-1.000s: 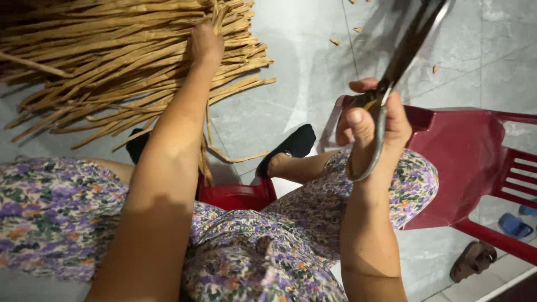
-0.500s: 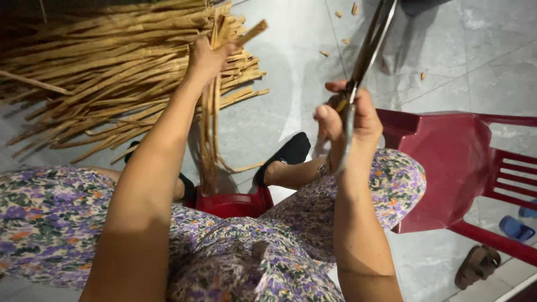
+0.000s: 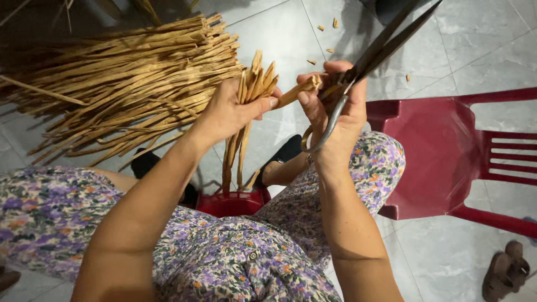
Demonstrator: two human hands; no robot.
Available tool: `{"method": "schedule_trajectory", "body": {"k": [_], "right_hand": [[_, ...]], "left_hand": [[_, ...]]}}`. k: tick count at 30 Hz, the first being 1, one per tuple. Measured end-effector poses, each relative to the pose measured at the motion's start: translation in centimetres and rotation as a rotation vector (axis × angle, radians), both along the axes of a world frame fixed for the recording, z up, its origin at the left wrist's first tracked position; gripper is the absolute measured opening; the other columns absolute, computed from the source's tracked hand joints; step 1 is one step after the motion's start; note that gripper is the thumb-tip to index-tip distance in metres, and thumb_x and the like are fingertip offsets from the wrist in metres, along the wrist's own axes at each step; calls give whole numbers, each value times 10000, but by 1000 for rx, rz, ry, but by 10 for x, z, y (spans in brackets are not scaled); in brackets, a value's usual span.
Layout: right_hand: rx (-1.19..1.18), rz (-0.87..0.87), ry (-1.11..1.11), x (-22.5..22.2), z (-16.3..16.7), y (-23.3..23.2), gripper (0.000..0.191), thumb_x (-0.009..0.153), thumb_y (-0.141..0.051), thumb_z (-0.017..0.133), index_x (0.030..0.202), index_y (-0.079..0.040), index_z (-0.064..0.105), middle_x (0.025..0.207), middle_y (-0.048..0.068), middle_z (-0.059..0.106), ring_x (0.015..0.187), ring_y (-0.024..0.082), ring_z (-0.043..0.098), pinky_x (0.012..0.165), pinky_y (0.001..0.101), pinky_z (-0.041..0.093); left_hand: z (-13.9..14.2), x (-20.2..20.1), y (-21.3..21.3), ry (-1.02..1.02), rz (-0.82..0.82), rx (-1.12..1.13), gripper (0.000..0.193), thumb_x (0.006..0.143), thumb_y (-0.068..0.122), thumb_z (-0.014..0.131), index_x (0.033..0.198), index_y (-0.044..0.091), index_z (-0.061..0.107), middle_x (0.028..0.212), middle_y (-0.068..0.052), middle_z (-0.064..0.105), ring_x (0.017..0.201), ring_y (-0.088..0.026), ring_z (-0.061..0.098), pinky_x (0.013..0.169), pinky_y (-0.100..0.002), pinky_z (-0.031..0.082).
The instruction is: The person sits on a red plastic chair and uses shears to trim the ends of thin wooden sticks. They pick up sticks from a pile on the floor, trim them, and place the trimmed pieces into a separate pile.
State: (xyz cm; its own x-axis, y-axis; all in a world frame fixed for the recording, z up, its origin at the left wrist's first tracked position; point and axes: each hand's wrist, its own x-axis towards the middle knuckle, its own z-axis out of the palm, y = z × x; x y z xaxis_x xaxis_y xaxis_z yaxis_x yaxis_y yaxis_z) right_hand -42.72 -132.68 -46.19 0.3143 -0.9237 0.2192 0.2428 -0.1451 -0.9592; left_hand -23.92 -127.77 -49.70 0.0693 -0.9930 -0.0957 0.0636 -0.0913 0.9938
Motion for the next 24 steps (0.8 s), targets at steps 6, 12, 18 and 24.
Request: {"method": "schedule_trajectory", "body": {"k": [6, 12, 18, 24], "right_hand": [[-48, 59, -54, 9, 7, 18, 519, 961, 51, 844, 1366, -56, 538, 1074, 44, 635, 1035, 130, 638, 931, 251, 546], [-31, 127, -3, 9, 12, 32, 539, 954, -37, 865, 1380, -37, 533, 1153, 47, 620, 1067, 118, 602, 958, 241, 510], [-102, 248, 173, 11, 13, 25, 708, 915, -352, 872, 1423, -43, 488, 1206, 66, 658, 1065, 132, 574, 1019, 297, 486], [-247, 322, 420, 18, 9, 30, 817, 850, -411, 891, 1446, -41, 471, 1293, 77, 631, 1206, 186, 597, 1116, 341, 476]], "left_hand": [[44, -8, 37, -48, 111, -254, 313, 917, 89, 818, 1190, 35, 674, 1004, 4, 732, 885, -80, 689, 816, -262, 601], [53, -7, 53, 69, 156, -335, 151, 1020, 34, 737, 1161, 18, 685, 986, -3, 705, 858, -82, 651, 774, -259, 584], [45, 15, 57, 229, 228, -299, 142, 1017, 62, 699, 1151, 19, 678, 890, 3, 688, 750, -77, 630, 683, -242, 553], [39, 27, 57, 274, 218, -331, 156, 1049, 58, 675, 1191, -4, 674, 913, -17, 684, 751, -96, 630, 685, -254, 558]]}}
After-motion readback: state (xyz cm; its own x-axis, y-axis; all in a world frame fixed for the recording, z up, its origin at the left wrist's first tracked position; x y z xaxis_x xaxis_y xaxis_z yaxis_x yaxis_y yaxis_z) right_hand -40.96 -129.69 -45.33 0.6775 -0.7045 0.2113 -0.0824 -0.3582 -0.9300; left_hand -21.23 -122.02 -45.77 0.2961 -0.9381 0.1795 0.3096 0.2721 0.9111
